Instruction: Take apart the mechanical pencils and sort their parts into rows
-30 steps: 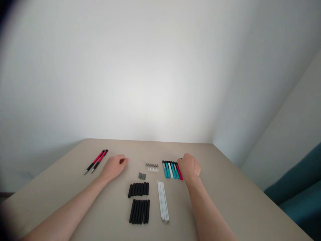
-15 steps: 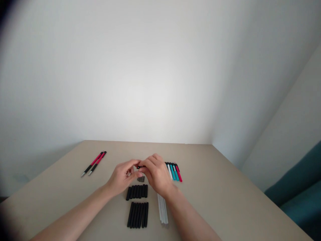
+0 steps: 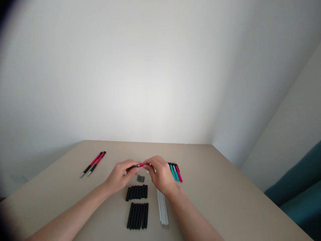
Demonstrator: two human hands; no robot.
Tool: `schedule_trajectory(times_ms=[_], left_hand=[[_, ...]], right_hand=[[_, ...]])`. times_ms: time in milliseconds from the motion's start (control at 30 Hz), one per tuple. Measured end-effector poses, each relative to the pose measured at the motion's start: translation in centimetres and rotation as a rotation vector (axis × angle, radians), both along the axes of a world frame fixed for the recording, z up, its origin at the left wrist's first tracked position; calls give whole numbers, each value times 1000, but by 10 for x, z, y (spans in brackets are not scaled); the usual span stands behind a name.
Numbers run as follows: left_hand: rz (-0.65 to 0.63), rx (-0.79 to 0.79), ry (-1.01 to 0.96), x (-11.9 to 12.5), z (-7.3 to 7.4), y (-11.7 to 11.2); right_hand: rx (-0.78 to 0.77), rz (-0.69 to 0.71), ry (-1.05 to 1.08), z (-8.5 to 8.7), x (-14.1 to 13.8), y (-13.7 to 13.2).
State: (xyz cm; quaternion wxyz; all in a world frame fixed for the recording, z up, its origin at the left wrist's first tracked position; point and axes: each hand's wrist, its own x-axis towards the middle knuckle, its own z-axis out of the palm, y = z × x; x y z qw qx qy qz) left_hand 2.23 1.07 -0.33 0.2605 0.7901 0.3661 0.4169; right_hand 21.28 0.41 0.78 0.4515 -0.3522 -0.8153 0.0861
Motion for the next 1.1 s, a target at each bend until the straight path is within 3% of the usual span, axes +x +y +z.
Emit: schedule_trajectory(times_ms=[167,300,433,800,1100], left_hand=[[64,124,283,-4,5,-1],[110,124,321,-9,5,3],[26,133,323,-12,3,4],[-97,72,352,-10,5,0],[-101,75,364,-11,4,-1]], right_hand=[[-107,-165,-58,6,6,0],[-348,-229,-428,14,20,3],[-461,-200,-645,15,29,4],[-591,-240,-810,16,42,3],[-697,-288,-844,13,42,3]])
